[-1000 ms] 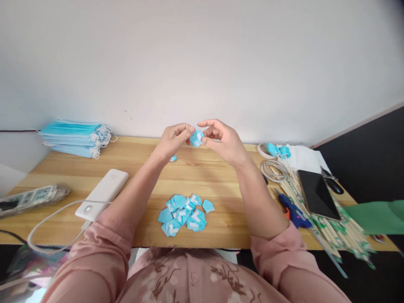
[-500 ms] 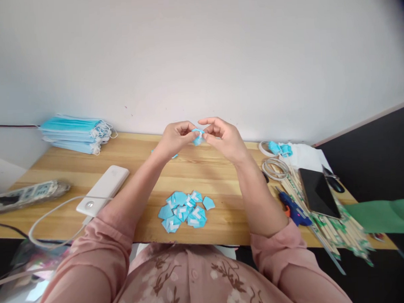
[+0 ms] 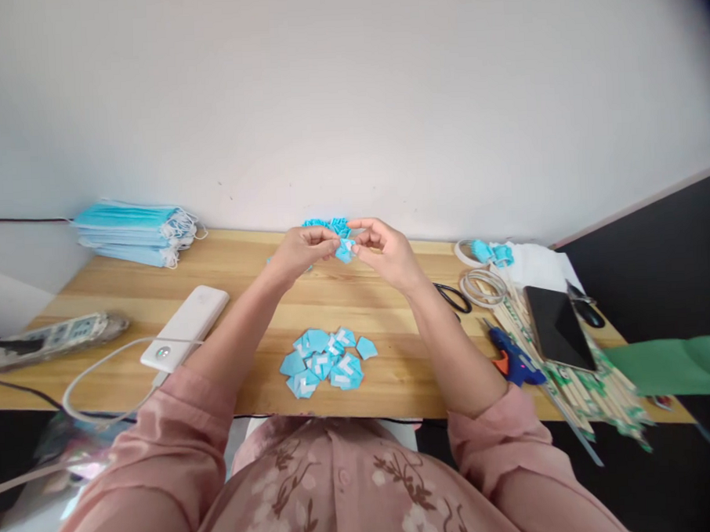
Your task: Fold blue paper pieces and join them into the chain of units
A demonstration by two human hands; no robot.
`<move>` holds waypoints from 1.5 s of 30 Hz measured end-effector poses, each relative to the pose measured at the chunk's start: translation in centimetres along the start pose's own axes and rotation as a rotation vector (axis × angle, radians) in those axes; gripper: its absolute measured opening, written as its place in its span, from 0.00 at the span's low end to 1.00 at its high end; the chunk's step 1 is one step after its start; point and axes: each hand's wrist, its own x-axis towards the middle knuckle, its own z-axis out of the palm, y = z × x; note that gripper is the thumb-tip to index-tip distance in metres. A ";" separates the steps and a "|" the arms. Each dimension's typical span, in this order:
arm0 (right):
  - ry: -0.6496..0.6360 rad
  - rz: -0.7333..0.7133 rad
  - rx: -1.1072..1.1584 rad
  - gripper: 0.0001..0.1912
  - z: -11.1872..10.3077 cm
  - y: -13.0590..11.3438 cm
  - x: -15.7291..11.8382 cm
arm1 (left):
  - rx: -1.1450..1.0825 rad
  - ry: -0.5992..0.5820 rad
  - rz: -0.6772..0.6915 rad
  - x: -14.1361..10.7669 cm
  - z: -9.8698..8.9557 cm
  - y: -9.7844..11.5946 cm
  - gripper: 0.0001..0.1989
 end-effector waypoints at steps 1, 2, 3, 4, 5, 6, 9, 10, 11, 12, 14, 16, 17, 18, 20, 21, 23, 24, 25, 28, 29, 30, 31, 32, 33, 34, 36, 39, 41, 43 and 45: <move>0.008 -0.008 -0.004 0.20 0.0 -0.3 0.3 | -0.003 0.005 0.011 0.0 0.0 0.3 0.15; 0.015 -0.016 -0.006 0.20 0.0 -0.6 0.5 | -0.006 0.008 0.024 0.0 0.0 0.7 0.14; 0.021 -0.023 -0.008 0.20 0.0 -0.9 0.8 | -0.010 0.012 0.038 0.0 0.0 1.0 0.14; 0.025 -0.030 -0.012 0.20 0.0 -1.3 1.0 | -0.014 0.018 0.052 0.0 0.0 1.3 0.14; 0.028 -0.037 -0.017 0.20 0.0 -1.5 1.1 | -0.018 0.026 0.065 0.0 0.0 1.5 0.14; 0.030 -0.043 -0.025 0.20 0.1 -1.7 1.3 | -0.021 0.034 0.074 0.0 0.1 1.7 0.14; 0.016 -0.049 -0.049 0.21 0.3 -1.8 1.4 | -0.028 0.064 0.079 0.0 0.0 1.7 0.13; 0.010 -0.049 -0.055 0.21 0.3 -1.8 1.3 | -0.031 0.079 0.076 0.0 0.0 1.5 0.12; 0.018 -0.052 -0.064 0.21 0.4 -1.7 1.1 | -0.037 0.099 0.071 0.0 0.0 1.2 0.11; 0.044 -0.062 -0.088 0.19 0.5 -1.6 0.9 | -0.043 0.124 0.066 0.0 -0.1 0.9 0.11; 0.142 -0.108 -0.177 0.15 0.8 -1.5 0.4 | -0.051 0.187 0.054 0.0 -0.1 0.2 0.10; 0.232 -0.166 -0.300 0.10 1.1 -1.5 -0.2 | -0.044 0.244 0.045 -0.2 -0.1 -0.8 0.10; 0.247 -0.192 -0.362 0.09 1.4 -1.5 -0.5 | -0.034 0.264 0.048 -0.2 0.0 -1.2 0.10; 0.242 -0.213 -0.421 0.08 1.6 -1.6 -0.8 | -0.023 0.279 0.058 -0.4 0.2 -1.6 0.10; 0.207 -0.238 -0.540 0.08 2.2 -1.5 -1.2 | 0.002 0.292 0.092 -0.6 0.6 -2.4 0.11; 0.189 -0.242 -0.599 0.07 2.4 -1.4 -1.3 | 0.016 0.292 0.110 -0.8 0.8 -2.7 0.11; 0.168 -0.234 -0.694 0.07 2.7 -1.1 -1.5 | 0.046 0.293 0.139 -1.1 1.2 -3.1 0.11; 0.164 -0.226 -0.728 0.07 2.7 -0.9 -1.5 | 0.062 0.294 0.149 -1.2 1.3 -3.3 0.11; 0.161 -0.218 -0.753 0.07 2.7 -0.7 -1.5 | 0.075 0.295 0.157 -1.3 1.4 -3.4 0.11; 0.157 -0.204 -0.800 0.08 2.6 -0.2 -1.6 | 0.097 0.285 0.173 -1.6 1.6 -3.8 0.12; 0.151 -0.200 -0.810 0.08 2.6 -0.1 -1.6 | 0.100 0.279 0.175 -1.6 1.6 -3.9 0.12; 0.144 -0.195 -0.817 0.08 2.6 -0.1 -1.6 | 0.105 0.276 0.176 -1.6 1.7 -4.0 0.12; 0.135 -0.189 -0.822 0.08 2.6 0.0 -1.6 | 0.110 0.274 0.177 -1.6 1.7 -4.1 0.12; 0.124 -0.184 -0.824 0.09 2.6 0.0 -1.6 | 0.115 0.273 0.177 -1.6 1.8 -4.2 0.12; 0.113 -0.179 -0.822 0.09 2.6 0.0 -1.6 | 0.118 0.272 0.180 -1.6 1.8 -4.4 0.12; 0.105 -0.176 -0.817 0.09 2.7 0.0 -1.6 | 0.119 0.271 0.185 -1.6 1.8 -4.5 0.12; 0.096 -0.172 -0.796 0.09 2.7 0.2 -1.6 | 0.119 0.270 0.202 -1.6 1.8 -4.7 0.12; 0.100 -0.179 -0.757 0.10 2.8 0.5 -1.6 | 0.135 0.267 0.219 -1.6 1.7 -4.9 0.12; 0.110 -0.189 -0.746 0.10 2.7 0.7 -1.5 | 0.148 0.264 0.229 -1.6 1.7 -5.0 0.11; 0.118 -0.191 -0.740 0.11 2.7 0.8 -1.5 | 0.153 0.265 0.245 -1.6 1.7 -5.0 0.11; 0.121 -0.187 -0.730 0.11 2.7 0.8 -1.5 | 0.157 0.273 0.254 -1.5 1.6 -5.1 0.11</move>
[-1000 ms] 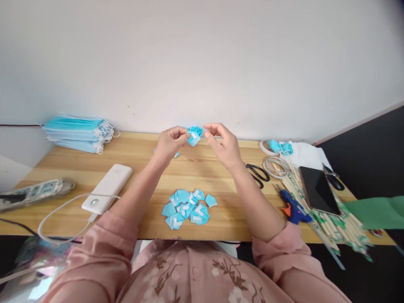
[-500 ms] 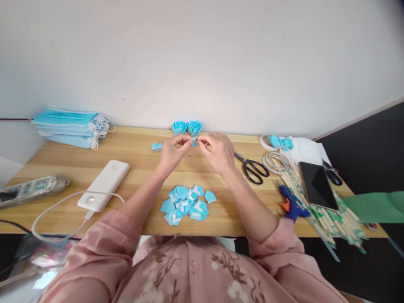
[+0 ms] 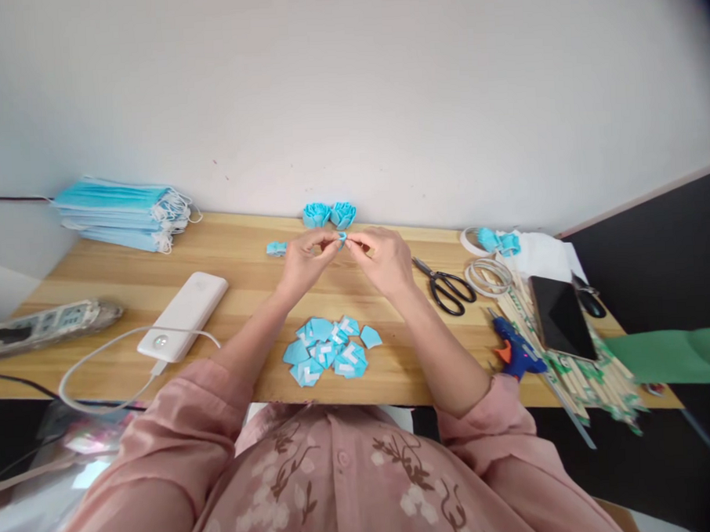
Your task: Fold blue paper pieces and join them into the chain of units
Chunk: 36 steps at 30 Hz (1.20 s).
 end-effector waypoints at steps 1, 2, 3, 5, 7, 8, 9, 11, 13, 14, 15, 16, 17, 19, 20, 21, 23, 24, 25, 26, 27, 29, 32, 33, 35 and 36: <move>-0.001 0.002 0.006 0.11 0.0 0.0 0.0 | 0.002 0.003 -0.001 0.0 0.0 0.0 0.11; -0.004 0.003 0.013 0.11 -0.1 0.0 0.0 | 0.001 0.005 -0.005 0.0 0.0 -0.1 0.11; -0.008 0.003 0.021 0.11 -0.1 0.0 0.0 | -0.003 0.005 -0.010 0.0 0.0 -0.1 0.12; -0.021 0.000 0.035 0.11 -0.2 0.0 0.0 | -0.021 0.006 -0.025 0.1 0.0 -0.3 0.12; -0.034 0.002 0.045 0.12 -0.3 0.0 0.1 | -0.049 0.007 -0.047 0.1 0.0 -0.4 0.13; -0.038 0.003 0.048 0.12 -0.3 0.0 0.1 | -0.064 0.005 -0.058 0.2 0.0 -0.4 0.13; -0.039 0.004 0.050 0.12 -0.4 0.0 0.1 | -0.080 0.002 -0.068 0.2 0.0 -0.5 0.13; -0.043 0.006 0.051 0.12 -0.5 0.0 0.1 | -0.110 -0.004 -0.084 0.2 0.0 -0.5 0.13; -0.050 0.008 0.050 0.12 -0.5 -0.1 0.1 | -0.134 -0.009 -0.097 0.1 0.0 -0.6 0.12; -0.052 0.012 0.048 0.12 -0.5 -0.1 0.1 | -0.143 -0.013 -0.106 0.1 0.0 -0.6 0.12; -0.053 0.016 0.044 0.12 -0.5 -0.1 0.1 | -0.152 -0.017 -0.116 0.1 0.0 -0.7 0.12; -0.051 0.019 0.040 0.12 -0.5 -0.1 0.0 | -0.161 -0.023 -0.126 0.1 0.0 -0.7 0.13; -0.048 0.022 0.036 0.11 -0.5 -0.2 0.0 | -0.171 -0.029 -0.135 0.1 0.0 -0.7 0.13; -0.043 0.025 0.035 0.11 -0.5 -0.2 0.0 | -0.193 -0.037 -0.150 0.1 0.0 -0.7 0.14; -0.041 0.024 0.036 0.11 -0.5 -0.2 0.0 | -0.203 -0.038 -0.153 0.1 0.0 -0.7 0.14; -0.040 0.024 0.037 0.11 -0.5 -0.3 0.0 | -0.213 -0.038 -0.155 0.2 0.0 -0.7 0.14; -0.039 0.022 0.038 0.11 -0.5 -0.3 0.1 | -0.226 -0.034 -0.157 0.2 0.0 -0.7 0.13; -0.038 0.019 0.039 0.11 -0.6 -0.3 0.1 | -0.230 -0.033 -0.158 0.2 0.0 -0.7 0.13; -0.038 0.017 0.041 0.11 -0.6 -0.3 0.1 | -0.233 -0.032 -0.159 0.2 0.0 -0.7 0.13; -0.036 0.016 0.046 0.11 -0.6 -0.3 0.1 | -0.235 -0.031 -0.162 0.2 0.0 -0.6 0.12; -0.033 0.015 0.052 0.11 -0.6 -0.3 0.1 | -0.238 -0.030 -0.164 0.2 0.0 -0.6 0.13; -0.030 0.019 0.056 0.11 -0.6 -0.4 0.1 | -0.247 -0.031 -0.166 0.1 0.1 -0.5 0.13; -0.026 0.034 0.050 0.11 -0.5 -0.4 0.1 | -0.271 -0.032 -0.185 0.1 0.1 -0.4 0.13; -0.020 0.043 0.049 0.11 -0.5 -0.3 0.1 | -0.283 -0.032 -0.197 0.2 0.1 -0.4 0.14; 0.011 0.079 0.061 0.11 -0.6 -0.1 0.2 | -0.313 -0.036 -0.222 0.3 0.0 -0.5 0.14; 0.034 0.108 0.085 0.10 -0.9 0.1 0.3 | -0.329 -0.040 -0.233 0.4 -0.2 -0.6 0.14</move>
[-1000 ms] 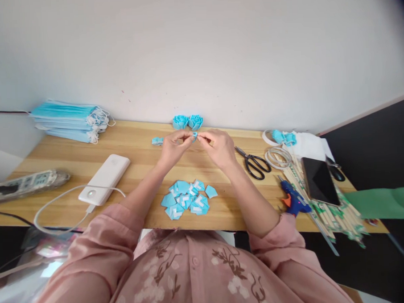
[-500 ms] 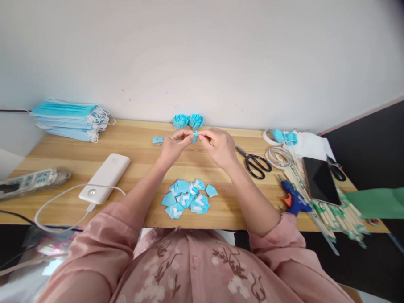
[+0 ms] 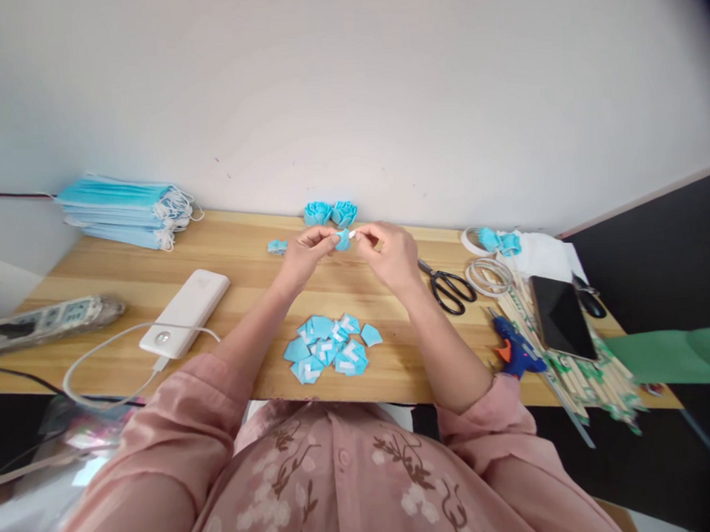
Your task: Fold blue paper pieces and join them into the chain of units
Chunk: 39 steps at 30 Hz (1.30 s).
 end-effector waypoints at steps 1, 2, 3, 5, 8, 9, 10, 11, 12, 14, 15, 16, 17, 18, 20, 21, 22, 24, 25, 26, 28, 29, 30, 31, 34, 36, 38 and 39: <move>0.028 0.037 0.042 0.10 -0.5 0.2 0.1 | -0.016 -0.005 -0.009 0.1 -0.2 -0.1 0.14; 0.060 0.082 0.103 0.09 -1.1 0.5 0.1 | -0.032 -0.009 -0.017 0.2 -0.4 -0.3 0.14; 0.094 0.129 0.186 0.08 -2.1 0.7 0.0 | -0.049 -0.013 -0.024 0.4 -0.6 -0.5 0.14; 0.178 0.219 0.390 0.06 -4.6 1.1 -0.8 | -0.079 -0.026 -0.045 0.6 -0.9 -1.0 0.15; 0.362 0.278 0.815 0.06 -9.8 1.4 -3.9 | -0.113 -0.060 -0.084 0.7 -1.0 -1.4 0.16; 0.392 0.258 0.929 0.09 -11.6 1.5 -5.4 | -0.119 -0.077 -0.095 0.7 -1.0 -1.5 0.16; 0.407 0.225 0.969 0.12 -13.3 1.8 -7.1 | -0.123 -0.094 -0.104 0.7 -0.9 -1.6 0.16; 0.382 0.183 0.939 0.16 -14.8 2.2 -8.9 | -0.125 -0.113 -0.111 0.7 -0.8 -1.7 0.17; 0.316 0.140 0.863 0.21 -16.1 2.7 -10.7 | -0.122 -0.134 -0.116 0.7 -0.8 -1.7 0.17; 0.053 0.033 0.575 0.18 -17.8 4.0 -13.7 | -0.099 -0.190 -0.114 0.6 -0.7 -1.6 0.17; -0.117 0.100 0.322 0.09 -18.2 4.6 -14.8 | -0.080 -0.225 -0.108 0.6 -0.6 -1.5 0.17; -0.218 0.154 0.089 0.06 -18.3 5.1 -15.6 | -0.056 -0.263 -0.099 0.5 -0.5 -1.3 0.17; -0.264 0.191 -0.093 0.15 -18.2 5.5 -15.9 | -0.029 -0.300 -0.091 0.4 -0.4 -1.0 0.17; -0.290 0.213 -0.210 0.22 -17.8 5.5 -15.9 | 0.001 -0.334 -0.086 0.3 -0.2 -0.6 0.17; -0.265 0.185 -0.244 0.26 -16.4 5.0 -14.6 | 0.072 -0.404 -0.078 0.2 0.3 0.6 0.16; -0.251 0.157 -0.210 0.24 -15.4 4.4 -13.5 | 0.115 -0.446 -0.071 0.1 0.6 1.2 0.15; -0.242 0.116 -0.172 0.21 -14.3 3.7 -12.3 | 0.160 -0.489 -0.058 0.1 0.9 2.0 0.15; -0.226 0.061 -0.085 0.16 -11.9 2.3 -9.5 | 0.242 -0.567 -0.027 0.0 1.5 3.3 0.14; -0.236 0.058 -0.034 0.16 -10.6 1.8 -8.1 | 0.276 -0.594 -0.008 0.0 1.7 3.9 0.14; -0.255 0.071 0.020 0.15 -9.4 1.3 -6.9 | 0.307 -0.614 0.011 -0.1 1.8 4.5 0.14; -0.298 0.112 0.158 0.15 -7.2 0.9 -5.0 | 0.370 -0.628 0.056 -0.2 1.8 5.3 0.14; -0.315 0.127 0.212 0.15 -6.3 0.9 -4.4 | 0.404 -0.625 0.079 -0.3 1.7 5.5 0.14; -0.326 0.141 0.256 0.15 -5.5 0.9 -3.9 | 0.436 -0.617 0.098 -0.3 1.5 5.7 0.14; -0.329 0.151 0.284 0.15 -4.9 1.0 -3.6 | 0.461 -0.608 0.111 -0.3 1.2 5.9 0.14; -0.323 0.169 0.319 0.13 -3.4 1.2 -2.8 | 0.466 -0.576 0.108 -0.1 0.2 6.2 0.15; -0.316 0.171 0.358 0.13 -2.7 1.2 -2.2 | 0.463 -0.523 0.096 0.3 -0.5 6.3 0.15; -0.300 0.168 0.415 0.14 -2.0 1.1 -1.4 | 0.510 -0.446 0.087 0.8 -1.2 6.4 0.14; -0.289 0.169 0.440 0.14 -1.7 1.1 -1.0 | 0.543 -0.412 0.081 1.1 -1.5 6.4 0.13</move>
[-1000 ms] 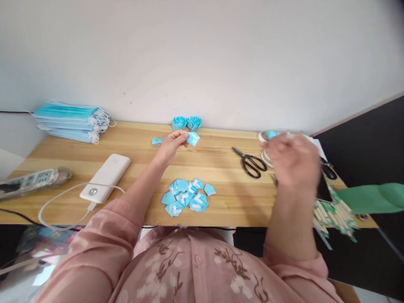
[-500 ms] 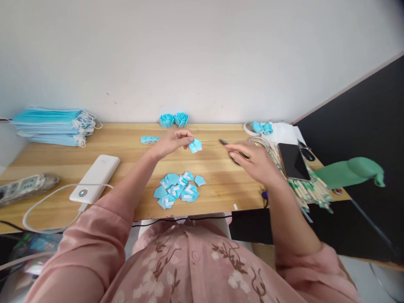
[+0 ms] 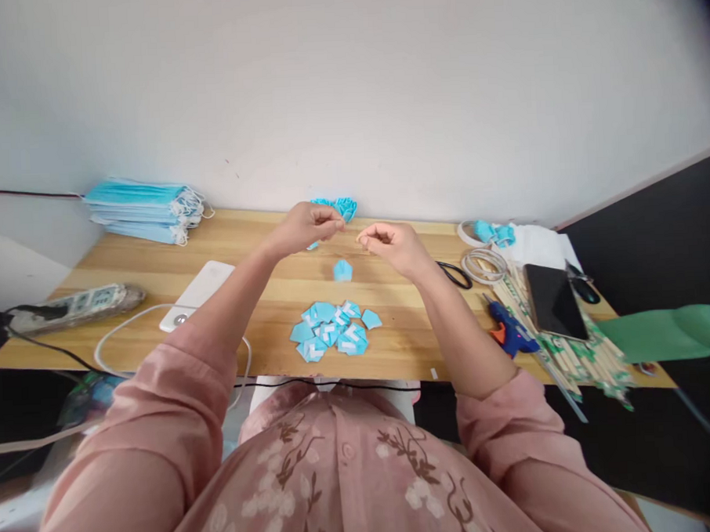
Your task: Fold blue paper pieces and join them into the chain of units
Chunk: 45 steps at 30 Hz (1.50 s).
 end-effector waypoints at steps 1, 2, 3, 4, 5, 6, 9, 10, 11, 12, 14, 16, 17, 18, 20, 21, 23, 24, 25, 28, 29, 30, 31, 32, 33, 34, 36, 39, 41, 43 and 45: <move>0.010 -0.002 0.018 0.14 0.1 0.1 0.4 | 0.027 0.020 -0.019 0.1 -0.2 -0.2 0.13; 0.020 -0.001 0.025 0.15 0.2 0.3 0.8 | 0.048 0.035 -0.033 0.2 -0.4 -0.5 0.13; 0.027 0.006 0.016 0.15 0.2 0.6 1.0 | 0.064 0.052 -0.042 0.2 -0.6 -0.8 0.14; 0.029 0.018 -0.011 0.15 0.2 0.9 1.1 | 0.081 0.069 -0.048 0.2 -0.7 -1.1 0.14; 0.015 0.037 -0.060 0.16 0.2 1.2 1.2 | 0.104 0.082 -0.053 0.1 -0.8 -1.5 0.15; -0.017 0.060 -0.129 0.16 0.2 1.5 1.1 | 0.134 0.091 -0.062 0.0 -0.9 -1.9 0.15; -0.184 0.135 -0.378 0.13 0.4 2.0 0.5 | 0.271 0.024 -0.119 -0.4 -1.1 -3.0 0.15; -0.241 0.148 -0.453 0.12 0.6 2.0 0.3 | 0.331 -0.032 -0.137 -0.5 -1.0 -3.3 0.15; -0.290 0.152 -0.517 0.12 0.9 2.1 0.1 | 0.393 -0.095 -0.149 -0.7 -0.8 -3.5 0.14; -0.325 0.148 -0.569 0.12 1.2 2.1 0.0 | 0.452 -0.162 -0.157 -0.9 -0.4 -3.6 0.12; -0.366 0.135 -0.635 0.12 1.8 2.3 -0.3 | 0.550 -0.271 -0.168 -1.3 0.6 -3.8 0.11; -0.362 0.124 -0.646 0.13 2.4 2.7 -0.6 | 0.615 -0.320 -0.196 -1.8 2.0 -3.8 0.10; -0.349 0.115 -0.634 0.13 2.6 3.0 -0.8 | 0.642 -0.321 -0.210 -2.1 2.6 -3.8 0.10; -0.332 0.103 -0.614 0.12 2.9 3.4 -1.1 | 0.666 -0.322 -0.221 -2.3 3.3 -3.8 0.10; -0.298 0.076 -0.556 0.12 3.2 4.1 -1.6 | 0.706 -0.318 -0.225 -2.8 4.3 -4.0 0.11; -0.285 0.063 -0.522 0.12 3.3 4.4 -1.8 | 0.723 -0.316 -0.225 -2.9 4.6 -4.2 0.11; -0.269 0.050 -0.448 0.12 3.3 4.7 -2.3 | 0.748 -0.302 -0.219 -3.1 5.0 -4.5 0.12; -0.267 0.050 -0.409 0.12 3.3 4.8 -2.5 | 0.750 -0.290 -0.215 -3.1 5.0 -4.6 0.12; -0.270 0.056 -0.368 0.12 3.3 4.8 -2.7 | 0.738 -0.276 -0.210 -3.1 4.9 -4.7 0.12; -0.305 0.112 -0.257 0.12 2.9 4.5 -2.9 | 0.664 -0.205 -0.181 -2.8 4.2 -4.5 0.11; -0.321 0.127 -0.233 0.11 2.8 4.3 -2.9 | 0.646 -0.174 -0.170 -2.7 3.9 -4.4 0.11; -0.332 0.134 -0.223 0.11 2.7 4.1 -2.8 | 0.637 -0.149 -0.159 -2.6 3.7 -4.4 0.11; -0.338 0.135 -0.225 0.11 2.6 4.0 -2.8 | 0.638 -0.142 -0.148 -2.5 3.5 -4.3 0.11; -0.339 0.132 -0.238 0.10 2.6 3.9 -2.7 | 0.646 -0.157 -0.144 -2.4 3.4 -4.4 0.10; -0.338 0.128 -0.255 0.10 2.6 3.9 -2.6 | 0.656 -0.192 -0.146 -2.4 3.5 -4.5 0.10; -0.337 0.125 -0.273 0.10 2.6 3.9 -2.6 | 0.666 -0.235 -0.154 -2.4 3.6 -4.6 0.10; -0.332 0.127 -0.296 0.10 2.7 4.0 -2.5 | 0.689 -0.307 -0.170 -2.6 4.1 -5.0 0.11; -0.316 0.112 -0.302 0.10 2.8 4.3 -2.6 | 0.731 -0.323 -0.164 -3.0 4.9 -5.5 0.12; -0.299 0.095 -0.286 0.10 2.8 4.5 -2.8 | 0.740 -0.296 -0.154 -3.1 5.0 -5.4 0.13; -0.289 0.096 -0.239 0.11 2.7 4.6 -3.0 | 0.689 -0.237 -0.158 -3.2 4.7 -5.0 0.12; -0.300 0.130 -0.127 0.11 2.7 4.7 -3.0 | 0.613 -0.164 -0.178 -3.1 4.2 -4.5 0.11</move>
